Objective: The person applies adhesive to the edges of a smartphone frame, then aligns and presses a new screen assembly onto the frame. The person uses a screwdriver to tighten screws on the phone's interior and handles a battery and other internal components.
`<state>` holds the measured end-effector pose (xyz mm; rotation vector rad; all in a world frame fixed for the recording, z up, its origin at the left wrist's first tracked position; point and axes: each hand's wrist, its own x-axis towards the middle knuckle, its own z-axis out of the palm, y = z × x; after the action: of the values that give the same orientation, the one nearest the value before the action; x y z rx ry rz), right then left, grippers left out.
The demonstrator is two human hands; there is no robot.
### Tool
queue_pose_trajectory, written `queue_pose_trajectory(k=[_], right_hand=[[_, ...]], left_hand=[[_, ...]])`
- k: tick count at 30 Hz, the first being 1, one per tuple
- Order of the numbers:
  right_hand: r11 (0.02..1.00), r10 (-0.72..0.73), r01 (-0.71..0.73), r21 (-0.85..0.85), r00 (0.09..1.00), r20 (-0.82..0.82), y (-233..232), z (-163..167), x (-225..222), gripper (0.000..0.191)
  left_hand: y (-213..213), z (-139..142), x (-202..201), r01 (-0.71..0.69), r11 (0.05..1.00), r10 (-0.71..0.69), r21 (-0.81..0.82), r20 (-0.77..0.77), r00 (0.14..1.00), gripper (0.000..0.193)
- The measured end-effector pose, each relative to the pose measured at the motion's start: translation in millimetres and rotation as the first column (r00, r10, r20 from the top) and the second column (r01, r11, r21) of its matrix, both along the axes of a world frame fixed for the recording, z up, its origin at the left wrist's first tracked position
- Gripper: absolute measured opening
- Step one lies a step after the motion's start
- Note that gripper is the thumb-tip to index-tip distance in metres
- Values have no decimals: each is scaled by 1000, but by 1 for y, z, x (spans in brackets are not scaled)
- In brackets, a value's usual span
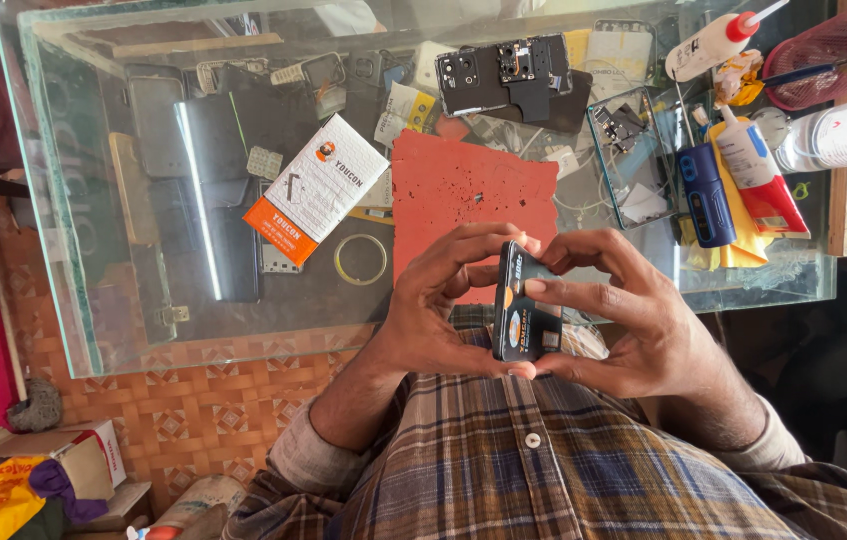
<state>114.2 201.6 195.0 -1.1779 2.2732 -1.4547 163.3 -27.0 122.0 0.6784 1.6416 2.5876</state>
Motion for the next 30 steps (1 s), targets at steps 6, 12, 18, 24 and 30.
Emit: queue_pose_trajectory(k=[6, 12, 18, 24, 30], right_hand=[[1000, 4, -4, 16, 1000, -15, 1, 3, 0, 67], [1000, 22, -23, 15, 999, 26, 0, 7, -4, 69], [999, -11, 8, 44, 998, 59, -1, 10, -5, 71], [998, -42, 39, 51, 997, 67, -5, 5, -10, 74], [962, -144, 190, -196, 963, 229, -5, -6, -8, 94]], left_hand=[[-1, 0, 1, -7, 1000, 7, -4, -7, 1000, 91], [2, 0, -2, -21, 1000, 21, -6, -11, 1000, 94], [4, 3, -2, -19, 1000, 19, -4, 58, 998, 88], [9, -7, -5, -28, 989, -6, 148, 221, 975, 93], [24, -19, -14, -181, 832, -102, 524, 465, 880, 87]])
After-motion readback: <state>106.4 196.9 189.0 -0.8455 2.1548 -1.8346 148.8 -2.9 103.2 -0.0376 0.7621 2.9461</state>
